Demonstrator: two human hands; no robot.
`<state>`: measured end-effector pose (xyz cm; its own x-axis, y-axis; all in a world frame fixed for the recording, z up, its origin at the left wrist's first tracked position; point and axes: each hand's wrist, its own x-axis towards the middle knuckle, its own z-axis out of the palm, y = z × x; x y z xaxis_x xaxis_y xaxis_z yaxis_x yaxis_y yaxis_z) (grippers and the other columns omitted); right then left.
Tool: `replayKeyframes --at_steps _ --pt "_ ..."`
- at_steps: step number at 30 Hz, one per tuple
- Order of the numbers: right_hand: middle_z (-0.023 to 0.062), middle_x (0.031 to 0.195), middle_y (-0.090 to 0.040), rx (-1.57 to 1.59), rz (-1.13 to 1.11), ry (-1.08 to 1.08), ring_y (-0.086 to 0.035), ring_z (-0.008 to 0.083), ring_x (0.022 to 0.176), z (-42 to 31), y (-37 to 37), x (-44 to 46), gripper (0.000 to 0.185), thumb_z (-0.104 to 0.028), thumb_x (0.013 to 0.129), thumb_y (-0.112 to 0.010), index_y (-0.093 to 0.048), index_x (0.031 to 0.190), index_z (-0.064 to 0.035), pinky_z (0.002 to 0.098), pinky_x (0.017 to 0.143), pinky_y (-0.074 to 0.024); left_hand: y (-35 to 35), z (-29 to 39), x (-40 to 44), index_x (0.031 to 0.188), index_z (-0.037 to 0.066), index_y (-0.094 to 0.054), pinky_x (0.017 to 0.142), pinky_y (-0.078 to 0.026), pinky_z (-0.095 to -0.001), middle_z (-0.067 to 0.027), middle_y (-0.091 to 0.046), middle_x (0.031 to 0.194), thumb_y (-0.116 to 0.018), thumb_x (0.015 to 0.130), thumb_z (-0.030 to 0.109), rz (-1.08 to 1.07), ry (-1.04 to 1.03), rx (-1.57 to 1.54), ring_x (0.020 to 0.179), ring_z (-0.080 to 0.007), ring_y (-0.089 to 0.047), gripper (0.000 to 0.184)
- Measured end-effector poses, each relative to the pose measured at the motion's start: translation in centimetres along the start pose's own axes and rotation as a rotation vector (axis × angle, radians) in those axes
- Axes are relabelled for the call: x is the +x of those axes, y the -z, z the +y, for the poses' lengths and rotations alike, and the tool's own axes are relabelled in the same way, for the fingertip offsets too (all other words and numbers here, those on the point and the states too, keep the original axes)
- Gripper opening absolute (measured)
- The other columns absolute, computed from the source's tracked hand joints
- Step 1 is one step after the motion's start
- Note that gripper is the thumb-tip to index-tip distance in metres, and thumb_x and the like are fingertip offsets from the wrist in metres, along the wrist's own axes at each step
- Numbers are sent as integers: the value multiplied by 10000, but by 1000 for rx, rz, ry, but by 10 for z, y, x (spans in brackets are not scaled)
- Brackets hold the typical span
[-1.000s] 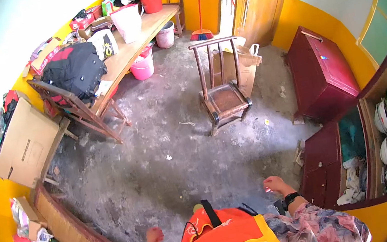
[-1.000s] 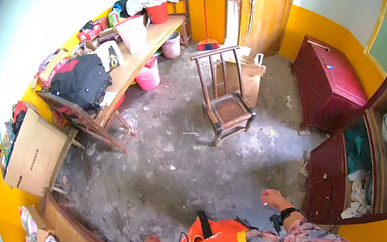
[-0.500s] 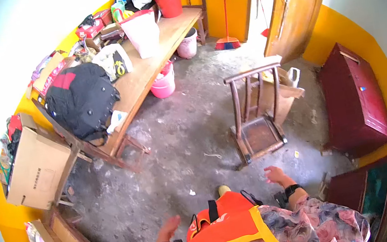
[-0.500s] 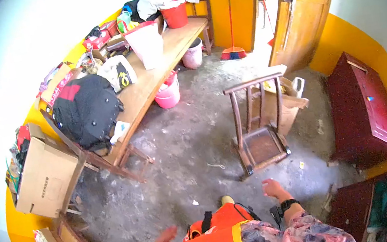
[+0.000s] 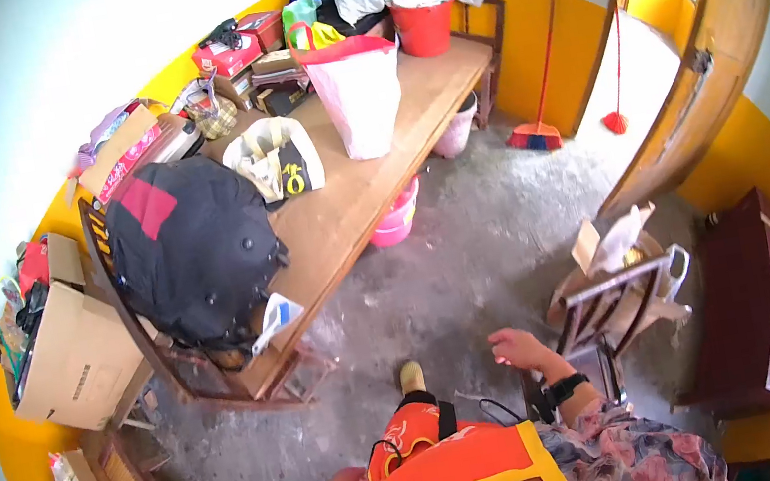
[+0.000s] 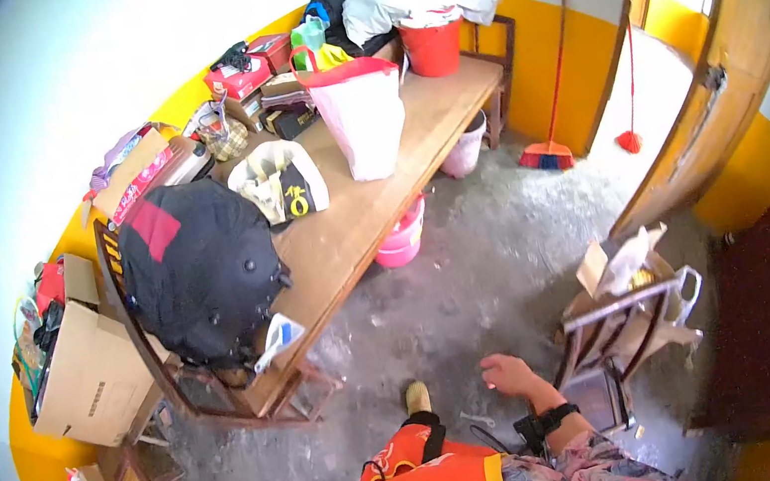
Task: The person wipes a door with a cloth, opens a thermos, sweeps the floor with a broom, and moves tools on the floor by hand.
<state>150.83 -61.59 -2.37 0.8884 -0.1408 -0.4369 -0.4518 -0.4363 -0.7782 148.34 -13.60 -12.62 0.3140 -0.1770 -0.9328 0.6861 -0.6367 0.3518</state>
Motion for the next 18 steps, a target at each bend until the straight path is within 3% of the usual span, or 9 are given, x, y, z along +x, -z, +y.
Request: replayKeyframes --at_steps 1,3,4,5,6,8,11,13,18 --pt "69 760 -609 43 -20 -109 -577 125 671 -3 3 13 373 -159 749 -541 -509 1088 -6 261 605 -463 22 22 25 736 104 -621 620 -462 -335 -97 -613 712 -508 767 403 95 44 291 670 -160 -590 321" --pt "73 772 -609 75 -47 -227 -579 128 673 -10 17 34 373 -159 748 -544 -510 1085 -3 262 605 -465 69 78 76 842 57 -631 749 -446 -408 -172 -595 910 -452 757 325 273 -263 922 878 -336 -564 334" --pt "70 780 -608 57 -47 -210 -581 132 676 -18 29 46 361 -155 752 -542 -513 1079 -5 260 604 -467 81 131 57 866 55 -624 741 -447 -412 -170 -594 925 -433 753 342 362 -223 693 894 -327 -563 363" --pt "68 788 -607 44 -51 -196 -583 137 678 -25 40 56 349 -152 755 -541 -515 1072 -6 258 602 -468 107 125 131 858 37 -611 745 -450 -392 -166 -602 900 -460 750 327 424 -281 485 869 -321 -571 344" --pt "68 788 -607 48 -56 -204 -583 137 678 -34 51 63 349 -152 755 -541 -515 1072 -6 258 602 -468 116 162 126 850 36 -600 729 -453 -382 -156 -607 869 -474 754 312 439 -375 390 842 -315 -576 318" --pt "77 765 -607 271 154 -257 -586 144 659 -49 75 75 310 -156 748 -525 -545 1022 -12 260 601 -464 124 282 77 839 35 -576 680 -457 -361 -135 -608 792 -502 761 287 468 -470 284 771 -287 -585 275" --pt "65 796 -581 363 182 -324 -584 153 684 -50 104 104 299 -113 773 -532 -510 1053 -10 262 603 -475 151 372 107 876 52 -561 566 -448 -323 -86 -595 717 -527 772 252 540 -572 236 660 -178 -572 228" --pt "65 798 -576 377 146 -376 -583 151 684 -45 117 132 297 -108 774 -531 -508 1052 -9 264 601 -475 160 439 84 896 57 -566 537 -436 -276 -45 -576 707 -532 779 190 483 -746 -11 634 -109 -536 181" --pt "60 794 -573 337 4 -401 -582 147 684 -41 158 229 274 -108 781 -527 -516 1038 -14 265 599 -475 210 550 60 956 71 -552 490 -393 -212 6 -539 717 -498 774 112 526 -703 -363 589 -73 -482 194"
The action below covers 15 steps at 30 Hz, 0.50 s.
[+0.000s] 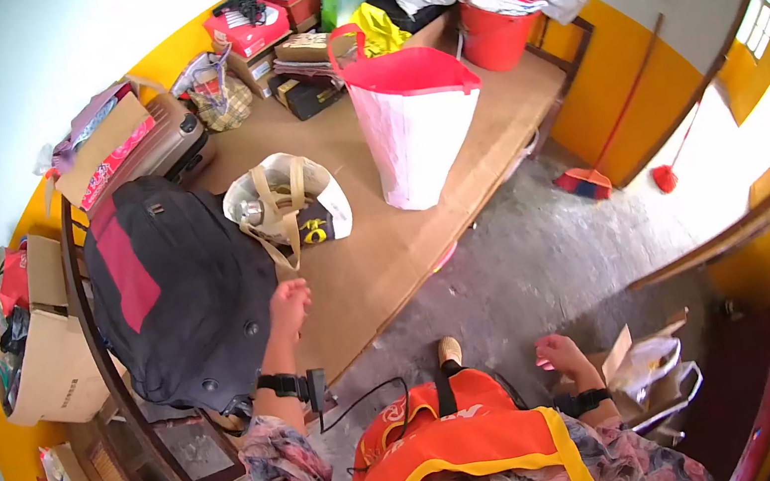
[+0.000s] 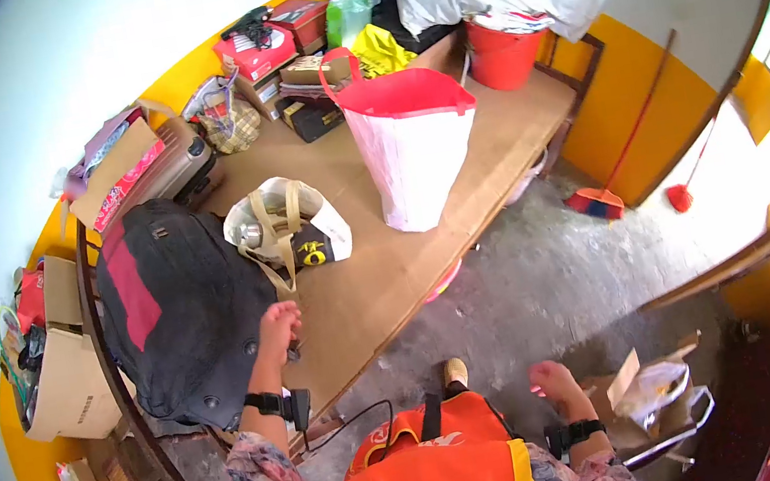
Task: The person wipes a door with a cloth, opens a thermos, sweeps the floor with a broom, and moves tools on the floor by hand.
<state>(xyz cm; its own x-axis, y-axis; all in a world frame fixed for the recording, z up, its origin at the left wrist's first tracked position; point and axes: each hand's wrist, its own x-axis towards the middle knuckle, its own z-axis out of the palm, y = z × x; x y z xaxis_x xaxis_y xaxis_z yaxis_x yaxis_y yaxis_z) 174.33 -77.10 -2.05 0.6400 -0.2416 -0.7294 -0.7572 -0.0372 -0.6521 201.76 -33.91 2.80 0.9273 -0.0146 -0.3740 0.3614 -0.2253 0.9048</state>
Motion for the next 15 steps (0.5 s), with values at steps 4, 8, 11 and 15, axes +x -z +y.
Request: replayKeyframes --at_steps 4,8,11,15 --pt "63 772 -581 -75 37 81 -581 148 683 -72 17 55 249 -116 785 -517 -537 1014 -21 269 599 -474 13 50 50 974 69 -545 464 -365 -203 2 -536 771 -443 748 40 158 0 -131 578 -66 -462 249" --pt "68 773 -585 -178 47 146 -580 150 675 -126 23 78 249 -117 785 -511 -537 1011 -18 264 595 -472 22 72 111 1013 76 -540 550 -392 -246 5 -552 835 -462 718 69 259 44 -96 673 -88 -489 305" --pt "69 777 -585 -168 51 133 -582 152 668 -135 23 96 249 -120 788 -511 -536 1014 -17 261 591 -472 27 51 182 1131 82 -457 574 -370 -275 -26 -525 919 -477 648 38 349 -66 33 680 -128 -472 486" --pt "69 780 -584 -121 125 18 -588 155 665 -118 16 99 255 -115 790 -511 -528 1020 -4 268 582 -476 30 73 220 1151 66 -438 614 -404 -302 -98 -533 993 -450 639 29 130 221 104 705 -169 -499 513"
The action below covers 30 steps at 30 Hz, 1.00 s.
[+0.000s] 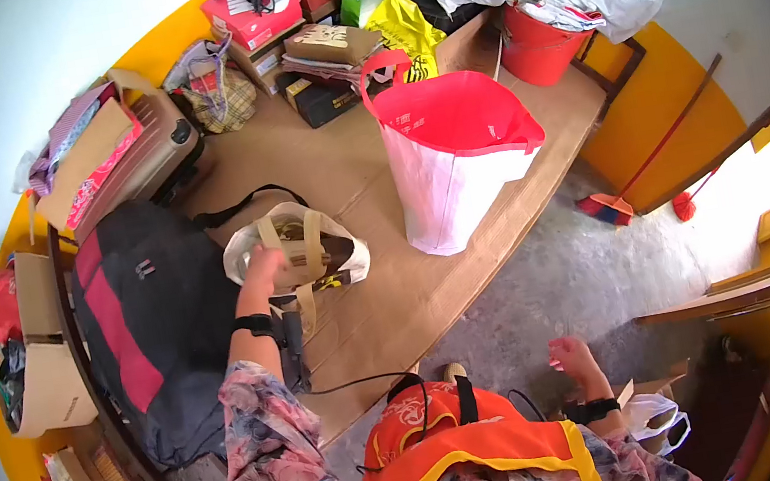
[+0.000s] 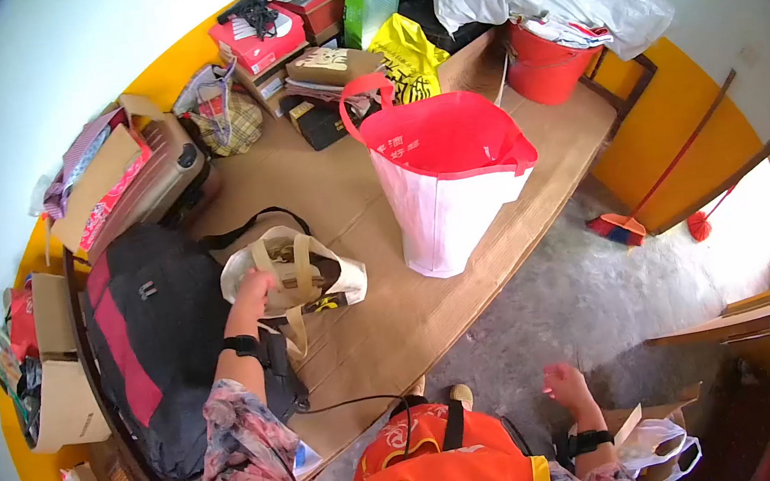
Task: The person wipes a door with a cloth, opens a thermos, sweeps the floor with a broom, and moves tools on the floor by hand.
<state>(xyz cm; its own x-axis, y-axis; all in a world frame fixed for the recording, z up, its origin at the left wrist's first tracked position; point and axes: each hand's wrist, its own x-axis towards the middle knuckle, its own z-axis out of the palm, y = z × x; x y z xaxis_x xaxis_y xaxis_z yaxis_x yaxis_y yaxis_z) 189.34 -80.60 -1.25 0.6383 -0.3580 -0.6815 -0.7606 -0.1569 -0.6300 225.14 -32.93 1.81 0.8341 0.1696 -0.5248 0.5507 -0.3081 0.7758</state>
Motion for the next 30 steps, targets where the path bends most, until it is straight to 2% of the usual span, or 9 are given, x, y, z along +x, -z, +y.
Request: replayKeyframes --at_steps 4,7,9,11,14,18,20,23,30 --pt "66 767 -580 16 -20 -99 -588 151 663 -16 -9 -11 263 -117 792 -511 -523 1026 3 274 580 -479 22 51 19 1065 -7 -462 801 -421 -368 -124 -519 1061 -383 691 2 -644 -124 -666 941 -251 -516 382" --pt "72 739 -597 12 13 -123 -578 131 630 -35 -18 -14 270 -111 766 -516 -542 1014 -8 255 551 -461 34 107 10 1065 -18 -457 778 -454 -296 -109 -525 1034 -380 731 -30 -553 -375 -943 920 -220 -527 343" --pt "76 735 -597 27 80 -70 -579 133 636 -50 -23 -11 265 -107 764 -516 -540 1009 -8 251 561 -460 39 98 24 1046 -4 -491 742 -451 -249 -95 -551 993 -428 734 -1 -503 -362 -830 893 -201 -545 318" --pt "79 732 -597 28 55 -53 -580 135 640 -53 -27 -6 267 -107 762 -518 -539 1009 -8 250 561 -459 32 87 33 949 17 -569 703 -440 -259 -79 -578 887 -498 766 99 -185 -253 121 837 -188 -556 213" --pt "76 745 -591 28 8 -49 -582 139 651 -50 -36 0 265 -116 772 -516 -537 1011 -5 253 570 -465 11 50 30 1004 21 -519 731 -438 -325 -137 -575 876 -542 693 106 -399 -399 746 857 -286 -553 324" --pt "74 766 -588 -85 -20 -26 -582 140 667 -66 -39 -1 264 -123 783 -514 -534 1015 0 255 583 -469 -7 20 -1 1005 51 -480 812 -406 -371 -168 -523 969 -574 642 90 -278 -453 850 1011 -338 -463 378" --pt "74 766 -587 -91 -20 -36 -580 138 668 -72 -41 -2 264 -123 783 -513 -534 1015 2 254 585 -467 -11 -11 8 1010 73 -438 853 -363 -424 -168 -441 1070 -594 601 70 -78 -869 860 1072 -354 -380 438" --pt "80 753 -599 -61 -18 -19 -581 139 658 -59 -40 6 266 -129 768 -515 -548 999 -1 260 584 -466 -14 -1 -12 980 68 -487 876 -319 -425 -150 -390 1093 -602 605 65 92 -1049 946 1090 -323 -346 392" --pt "64 698 -605 -68 3 -18 -569 135 620 -68 -44 1 272 -138 749 -505 -564 986 -17 254 560 -454 -15 2 1 814 73 -624 925 -196 -452 -94 -399 1090 -585 652 88 -89 -864 1346 1160 -260 -263 167"
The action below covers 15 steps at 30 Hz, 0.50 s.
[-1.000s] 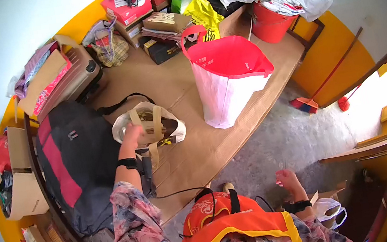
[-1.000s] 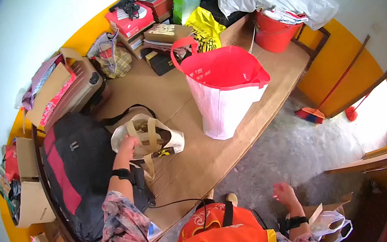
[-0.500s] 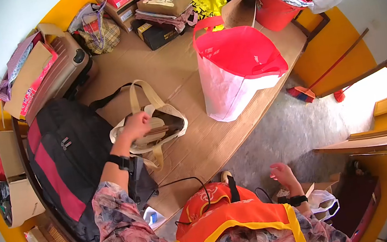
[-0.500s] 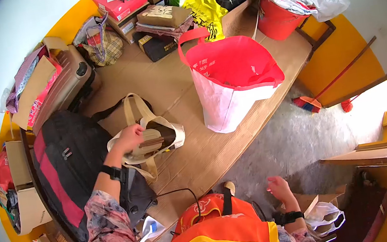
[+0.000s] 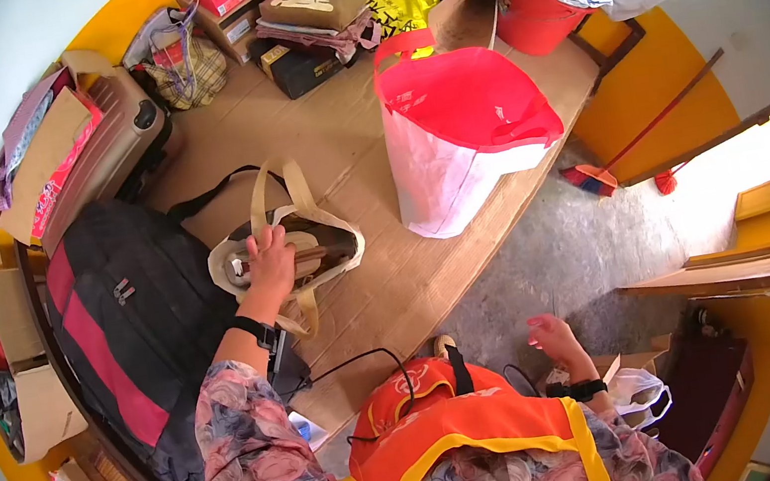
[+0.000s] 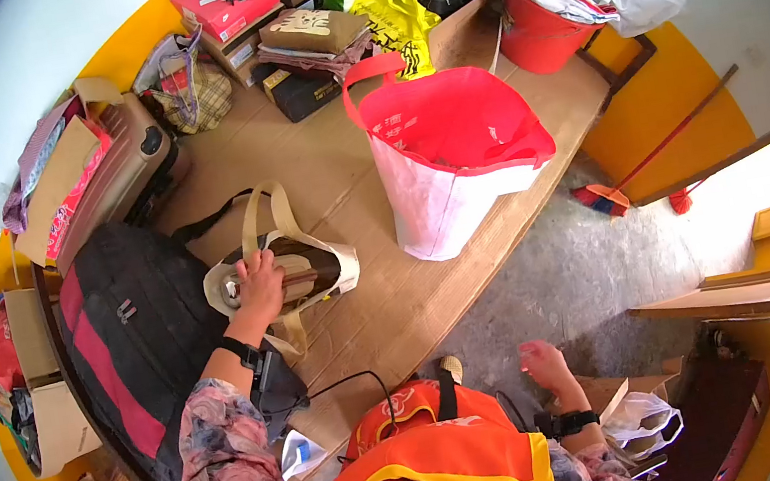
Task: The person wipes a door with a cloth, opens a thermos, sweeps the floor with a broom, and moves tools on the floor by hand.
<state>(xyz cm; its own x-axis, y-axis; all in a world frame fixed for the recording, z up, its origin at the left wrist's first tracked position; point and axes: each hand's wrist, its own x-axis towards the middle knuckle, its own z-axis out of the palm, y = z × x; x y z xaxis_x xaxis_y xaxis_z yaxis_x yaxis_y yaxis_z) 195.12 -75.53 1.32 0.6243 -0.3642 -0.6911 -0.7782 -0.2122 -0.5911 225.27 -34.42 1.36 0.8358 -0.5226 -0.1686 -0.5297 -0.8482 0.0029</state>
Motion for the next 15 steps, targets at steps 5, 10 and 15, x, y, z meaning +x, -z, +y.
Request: replayKeyframes --at_steps 5,10,15 --pt "59 696 -603 -4 5 -5 -560 126 611 12 5 -10 268 -149 755 -516 -565 984 -18 251 537 -443 30 2 6 751 104 -629 863 -220 -476 -51 -432 988 -656 567 154 184 -5 11 1085 -257 -315 193" --pt "46 691 -594 45 7 -22 -547 116 603 8 8 -14 251 -149 764 -527 -572 967 -9 243 530 -434 129 -3 -6 720 117 -606 825 -268 -443 -27 -528 837 -625 580 155 270 -40 -71 936 -236 -447 146" --pt "16 728 -567 62 -107 14 -544 103 654 -49 2 -11 255 -186 829 -506 -544 1006 -6 231 594 -440 244 14 -42 650 46 -519 802 -367 -408 -65 -499 755 -623 534 72 476 -130 -52 769 -266 -493 158"
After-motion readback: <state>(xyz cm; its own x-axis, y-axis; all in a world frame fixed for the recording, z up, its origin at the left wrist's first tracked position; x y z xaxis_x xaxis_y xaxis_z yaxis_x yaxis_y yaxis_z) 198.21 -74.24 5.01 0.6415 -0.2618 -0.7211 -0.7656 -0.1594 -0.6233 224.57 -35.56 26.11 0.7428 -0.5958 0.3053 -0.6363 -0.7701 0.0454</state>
